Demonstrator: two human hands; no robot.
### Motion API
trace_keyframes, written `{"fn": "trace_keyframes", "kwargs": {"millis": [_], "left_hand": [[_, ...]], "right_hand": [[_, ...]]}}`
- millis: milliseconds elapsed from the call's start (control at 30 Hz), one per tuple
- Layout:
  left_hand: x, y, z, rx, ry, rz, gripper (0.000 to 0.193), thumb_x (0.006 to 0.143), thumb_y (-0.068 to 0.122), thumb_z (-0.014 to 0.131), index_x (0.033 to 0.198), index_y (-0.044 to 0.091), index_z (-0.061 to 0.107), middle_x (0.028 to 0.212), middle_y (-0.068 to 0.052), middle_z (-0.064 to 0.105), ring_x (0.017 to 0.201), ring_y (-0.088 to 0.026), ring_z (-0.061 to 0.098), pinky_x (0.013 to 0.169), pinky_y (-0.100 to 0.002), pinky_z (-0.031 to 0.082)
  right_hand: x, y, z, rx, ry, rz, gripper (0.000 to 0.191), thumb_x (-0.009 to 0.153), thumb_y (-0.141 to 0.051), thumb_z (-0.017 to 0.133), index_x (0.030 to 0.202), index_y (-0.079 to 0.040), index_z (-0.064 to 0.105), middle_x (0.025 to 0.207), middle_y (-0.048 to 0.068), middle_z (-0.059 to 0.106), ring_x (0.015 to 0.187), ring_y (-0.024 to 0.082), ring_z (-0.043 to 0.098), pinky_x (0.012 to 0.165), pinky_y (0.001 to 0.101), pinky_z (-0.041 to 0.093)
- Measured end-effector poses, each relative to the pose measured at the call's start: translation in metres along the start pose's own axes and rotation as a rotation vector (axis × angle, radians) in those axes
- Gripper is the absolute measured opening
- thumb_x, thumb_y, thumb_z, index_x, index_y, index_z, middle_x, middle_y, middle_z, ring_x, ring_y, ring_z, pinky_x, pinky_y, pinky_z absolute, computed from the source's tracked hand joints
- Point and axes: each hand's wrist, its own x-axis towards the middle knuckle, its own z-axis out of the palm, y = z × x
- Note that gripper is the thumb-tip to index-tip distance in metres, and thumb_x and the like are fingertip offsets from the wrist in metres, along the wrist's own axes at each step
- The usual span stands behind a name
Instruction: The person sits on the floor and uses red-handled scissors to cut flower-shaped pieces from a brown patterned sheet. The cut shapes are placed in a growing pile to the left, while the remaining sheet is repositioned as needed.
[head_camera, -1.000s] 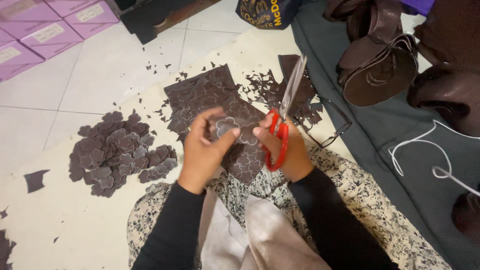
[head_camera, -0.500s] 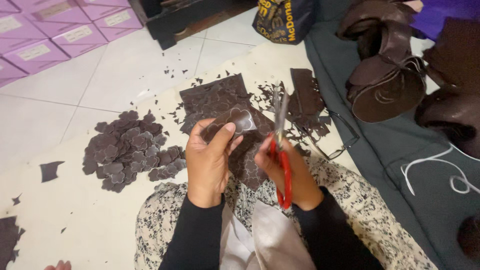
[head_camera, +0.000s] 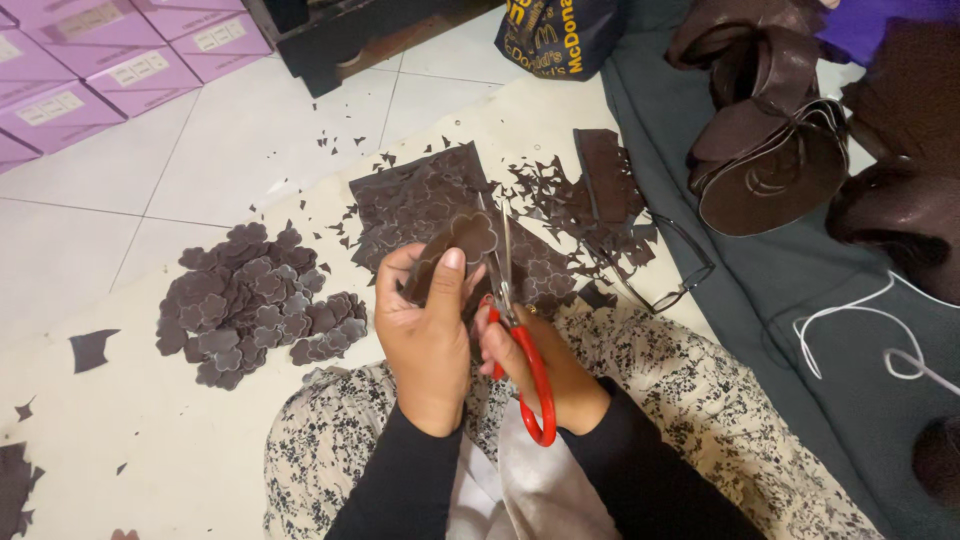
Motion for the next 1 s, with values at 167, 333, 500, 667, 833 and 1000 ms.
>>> {"fn": "trace_keyframes", "kwargs": {"millis": [167,333,500,667,833,1000], "left_hand": [[-0.003,-0.008,0.006,-0.043,0.001,0.017,0.025,0.099,0.009,0.069,0.116,0.003,0.051,0.098,-0.014,0.069,0.078,-0.017,0.068,0.069,-0.029,0.056],[-0.004,-0.015,0.008,-0.071,0.007,0.065,0.024,0.099,0.009,0.068,0.115,0.002,0.051,0.101,-0.011,0.068,0.086,-0.017,0.072,0.079,-0.029,0.061],[-0.008,-0.019,0.009,-0.061,0.001,0.077,0.022,0.101,0.009,0.066,0.115,0.003,0.051,0.102,-0.011,0.068,0.088,-0.016,0.071,0.081,-0.029,0.060],[-0.010,-0.024,0.008,-0.081,-0.014,0.097,0.021,0.103,0.010,0.065,0.117,0.003,0.051,0.102,-0.010,0.067,0.089,-0.015,0.068,0.079,-0.028,0.058],[-0.011,-0.026,0.009,-0.135,-0.003,0.071,0.022,0.102,0.010,0.065,0.118,0.003,0.051,0.104,-0.011,0.067,0.089,-0.016,0.069,0.078,-0.029,0.058],[-0.011,-0.026,0.010,-0.190,0.008,0.054,0.023,0.101,0.009,0.063,0.118,0.004,0.049,0.108,-0.011,0.068,0.093,-0.018,0.070,0.087,-0.033,0.062]], "right_hand": [[0.000,-0.002,-0.005,-0.103,0.012,-0.075,0.045,0.104,-0.050,0.046,0.108,-0.007,0.057,0.085,0.001,0.056,0.076,0.012,0.058,0.068,0.0276,0.048],[0.001,-0.010,0.000,-0.184,0.061,-0.156,0.054,0.108,-0.052,0.039,0.115,-0.003,0.059,0.092,0.003,0.062,0.083,0.014,0.059,0.070,0.0290,0.048],[0.003,-0.015,0.002,-0.179,0.040,-0.095,0.061,0.108,-0.050,0.030,0.114,-0.001,0.065,0.086,0.007,0.067,0.077,0.017,0.064,0.068,0.0307,0.049],[0.002,-0.013,0.007,-0.178,0.096,-0.148,0.061,0.109,-0.048,0.029,0.118,0.001,0.065,0.099,0.011,0.072,0.089,0.019,0.069,0.076,0.0318,0.053],[0.002,-0.009,0.008,-0.188,0.114,-0.152,0.062,0.109,-0.049,0.029,0.122,0.001,0.063,0.102,0.011,0.072,0.091,0.019,0.070,0.078,0.0312,0.054],[0.000,-0.005,0.009,-0.186,0.130,-0.118,0.064,0.107,-0.052,0.029,0.120,0.000,0.065,0.097,0.009,0.072,0.085,0.017,0.069,0.072,0.0301,0.053]]}}
